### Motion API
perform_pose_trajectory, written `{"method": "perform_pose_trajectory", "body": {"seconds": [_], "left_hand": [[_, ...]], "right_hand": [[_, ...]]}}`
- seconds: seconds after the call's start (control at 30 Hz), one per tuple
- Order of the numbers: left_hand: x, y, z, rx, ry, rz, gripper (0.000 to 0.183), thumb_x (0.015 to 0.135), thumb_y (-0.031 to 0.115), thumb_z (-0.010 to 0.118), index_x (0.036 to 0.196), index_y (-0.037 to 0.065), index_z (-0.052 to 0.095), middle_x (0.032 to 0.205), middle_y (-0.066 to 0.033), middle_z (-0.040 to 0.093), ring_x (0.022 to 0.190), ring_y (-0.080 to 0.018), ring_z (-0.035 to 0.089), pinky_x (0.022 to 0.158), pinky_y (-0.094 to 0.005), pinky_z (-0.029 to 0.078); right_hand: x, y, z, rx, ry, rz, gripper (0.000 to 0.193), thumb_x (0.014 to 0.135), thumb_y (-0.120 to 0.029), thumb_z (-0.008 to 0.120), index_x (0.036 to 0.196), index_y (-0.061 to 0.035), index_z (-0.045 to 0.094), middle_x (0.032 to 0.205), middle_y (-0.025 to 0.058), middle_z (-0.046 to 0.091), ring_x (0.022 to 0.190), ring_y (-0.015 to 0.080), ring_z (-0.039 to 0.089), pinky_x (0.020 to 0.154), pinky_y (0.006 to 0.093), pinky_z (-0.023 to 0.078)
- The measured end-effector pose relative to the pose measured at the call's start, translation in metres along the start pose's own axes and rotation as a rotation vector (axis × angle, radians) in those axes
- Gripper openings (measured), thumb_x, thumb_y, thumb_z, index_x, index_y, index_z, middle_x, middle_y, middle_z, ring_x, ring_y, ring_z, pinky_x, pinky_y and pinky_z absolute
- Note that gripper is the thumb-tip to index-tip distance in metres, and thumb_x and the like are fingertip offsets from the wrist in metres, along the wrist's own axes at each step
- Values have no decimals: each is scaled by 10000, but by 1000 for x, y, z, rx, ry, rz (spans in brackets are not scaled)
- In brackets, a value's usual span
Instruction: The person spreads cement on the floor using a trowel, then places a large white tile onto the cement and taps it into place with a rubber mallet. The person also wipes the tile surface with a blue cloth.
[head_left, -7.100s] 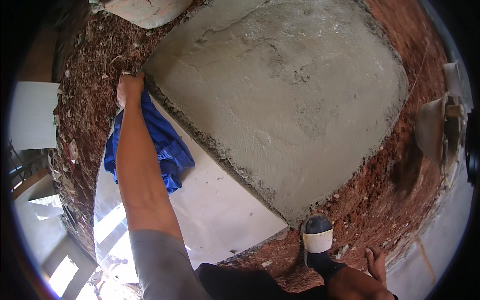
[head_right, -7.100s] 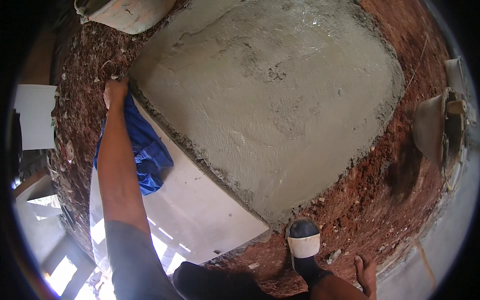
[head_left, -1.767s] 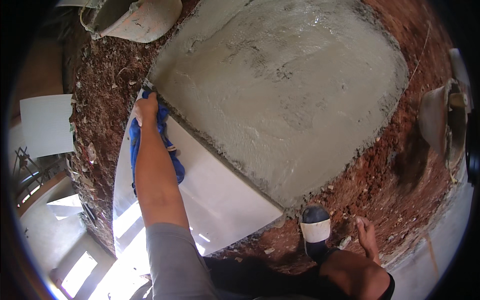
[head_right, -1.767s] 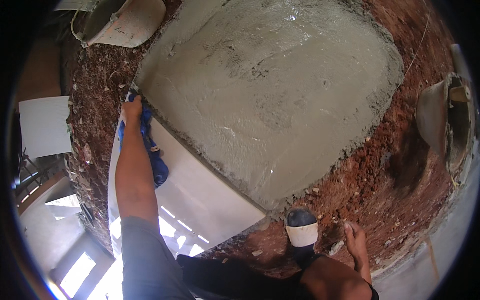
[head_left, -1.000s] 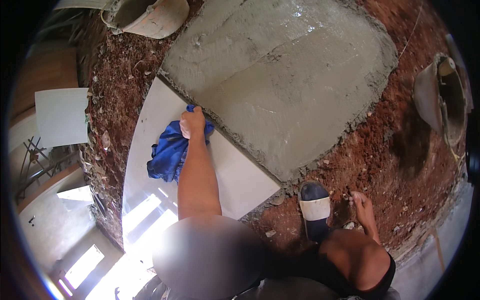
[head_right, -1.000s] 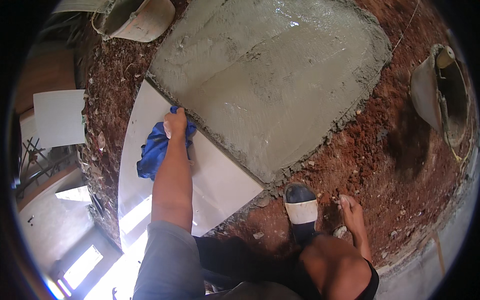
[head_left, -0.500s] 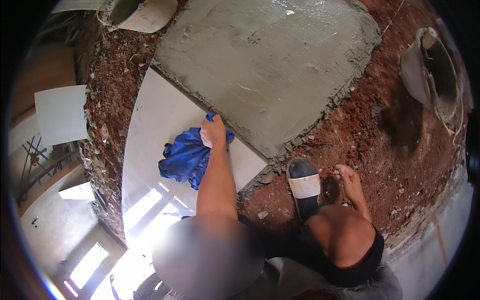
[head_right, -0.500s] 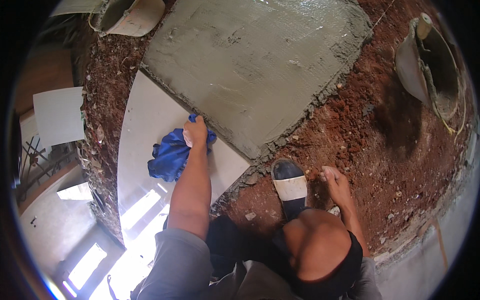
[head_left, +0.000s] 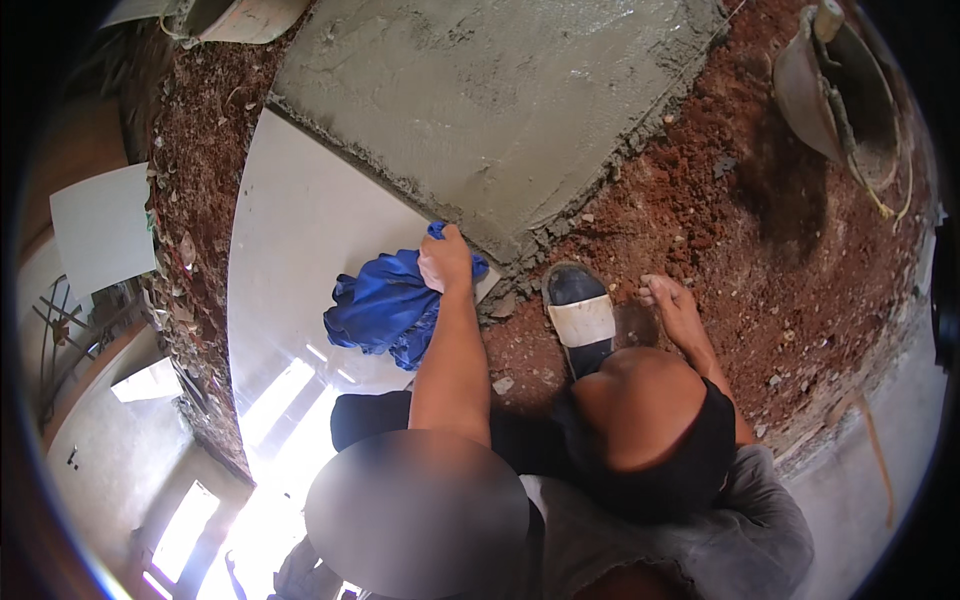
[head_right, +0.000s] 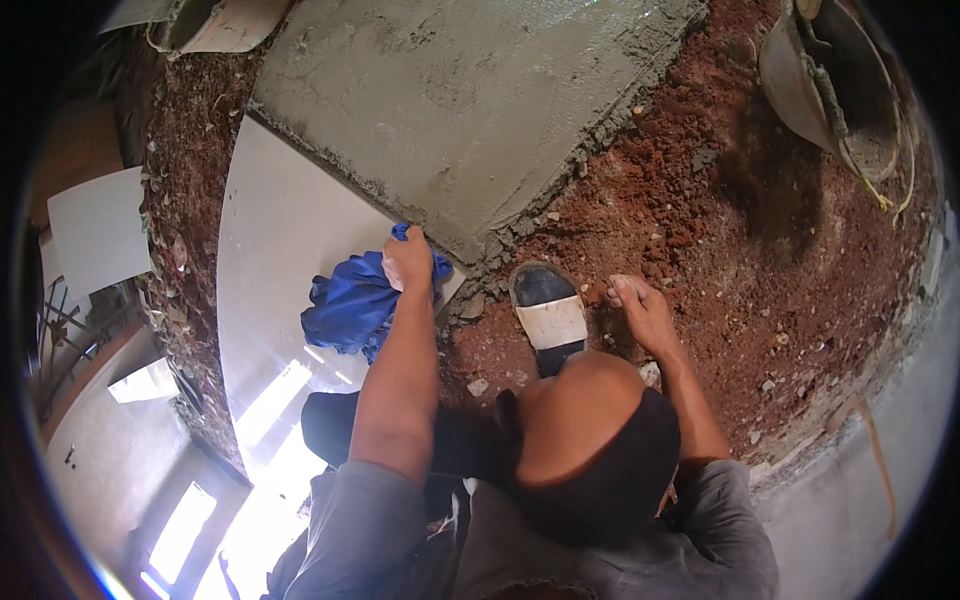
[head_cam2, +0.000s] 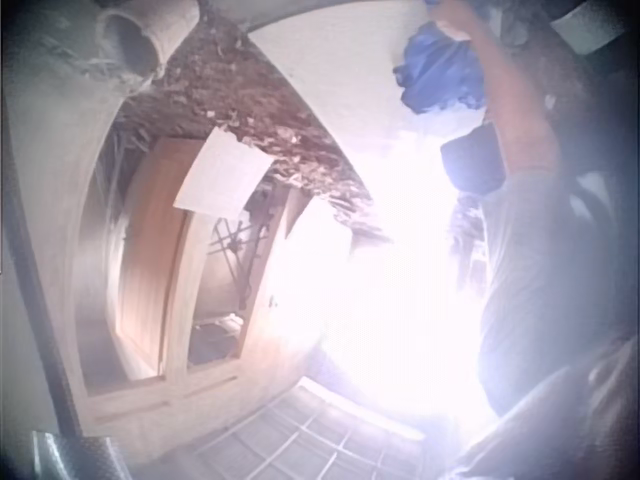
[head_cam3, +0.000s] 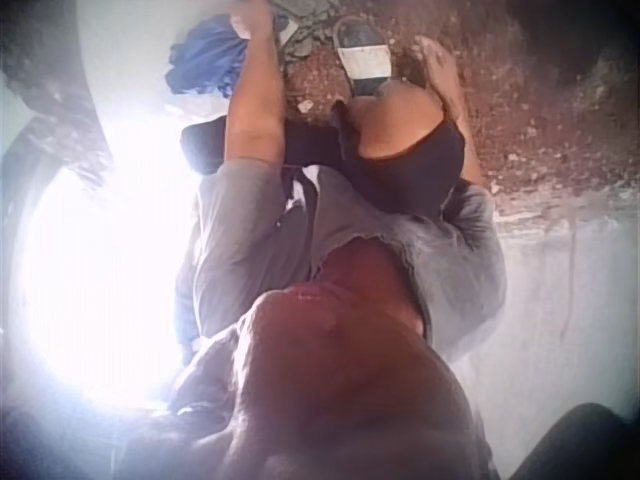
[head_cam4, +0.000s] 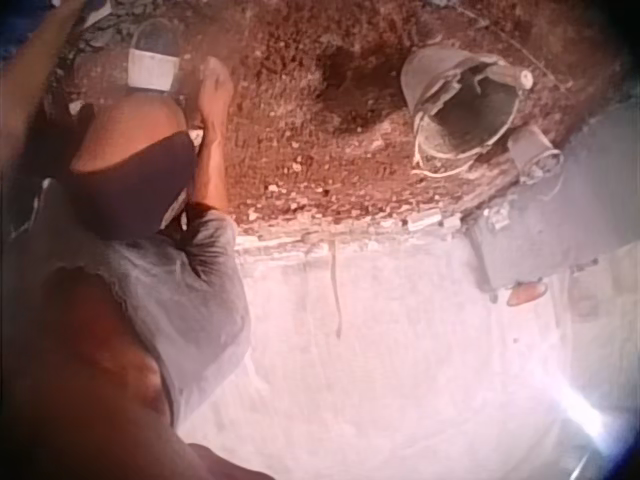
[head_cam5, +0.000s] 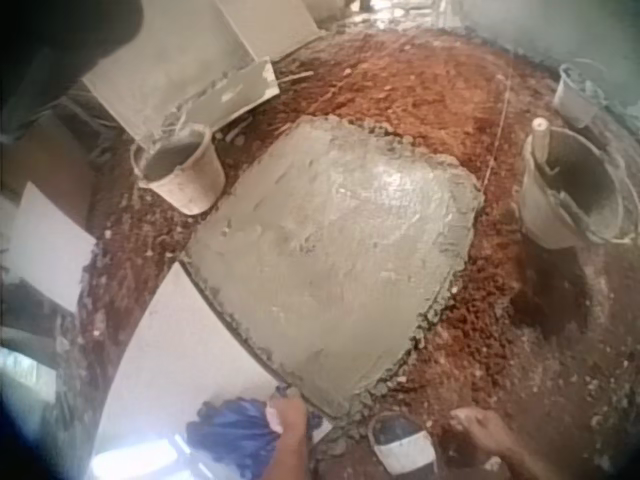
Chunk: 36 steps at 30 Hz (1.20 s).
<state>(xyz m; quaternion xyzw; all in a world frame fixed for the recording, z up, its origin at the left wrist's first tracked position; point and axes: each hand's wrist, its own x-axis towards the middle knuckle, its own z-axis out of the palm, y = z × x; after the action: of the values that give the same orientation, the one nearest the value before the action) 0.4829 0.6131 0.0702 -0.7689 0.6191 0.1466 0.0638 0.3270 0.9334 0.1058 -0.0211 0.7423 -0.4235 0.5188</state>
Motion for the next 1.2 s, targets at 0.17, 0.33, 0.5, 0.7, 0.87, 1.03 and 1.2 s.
{"method": "perform_pose_trajectory", "body": {"seconds": [0.17,0.33,0.5,0.7,0.87,1.03,1.2], "left_hand": [[-28,-5,0,3,-96,-13,476,773,404,562,980,-8,678,998,-257,668,947,-419,642,838,-492,490],[-51,-12,6,47,-88,26,431,774,398,562,894,3,683,896,-244,681,858,-422,652,779,-504,499],[-73,-21,11,66,-139,72,407,776,383,572,884,6,682,877,-246,679,846,-420,653,782,-503,499],[-94,-36,3,152,-278,159,398,783,382,585,921,20,681,907,-234,682,878,-415,651,813,-489,498],[-75,-60,-44,126,-489,390,497,777,418,588,1053,13,666,1025,-246,666,1011,-407,622,902,-468,474],[-2,-85,-141,221,-323,531,515,757,407,631,1088,11,641,1018,-264,655,962,-396,640,840,-454,499],[88,-130,-226,18,23,511,302,791,277,625,959,28,648,851,-200,661,779,-331,647,723,-428,495]], "right_hand": [[-2,-1,-4,-35,-2,26,517,982,-412,511,1196,50,596,1014,115,674,908,162,627,849,302,473],[-2,-1,-7,-38,-28,20,512,986,-410,502,1206,43,596,1029,123,675,935,167,625,860,305,471],[0,-4,-2,-41,-59,25,504,992,-407,493,1202,38,601,1027,117,672,936,161,618,850,307,476],[0,-7,5,-48,-74,-10,505,993,-420,486,1189,28,611,1009,106,668,887,152,614,831,303,480],[6,-5,10,-66,-74,-16,510,989,-426,492,1181,30,613,984,91,667,868,147,610,825,304,481],[10,-7,24,-72,-90,-43,506,986,-420,497,1168,37,613,941,73,659,858,152,603,818,305,477],[4,-20,35,-133,-79,-49,516,976,-434,506,1153,39,617,911,58,651,843,145,586,806,295,469]]}}
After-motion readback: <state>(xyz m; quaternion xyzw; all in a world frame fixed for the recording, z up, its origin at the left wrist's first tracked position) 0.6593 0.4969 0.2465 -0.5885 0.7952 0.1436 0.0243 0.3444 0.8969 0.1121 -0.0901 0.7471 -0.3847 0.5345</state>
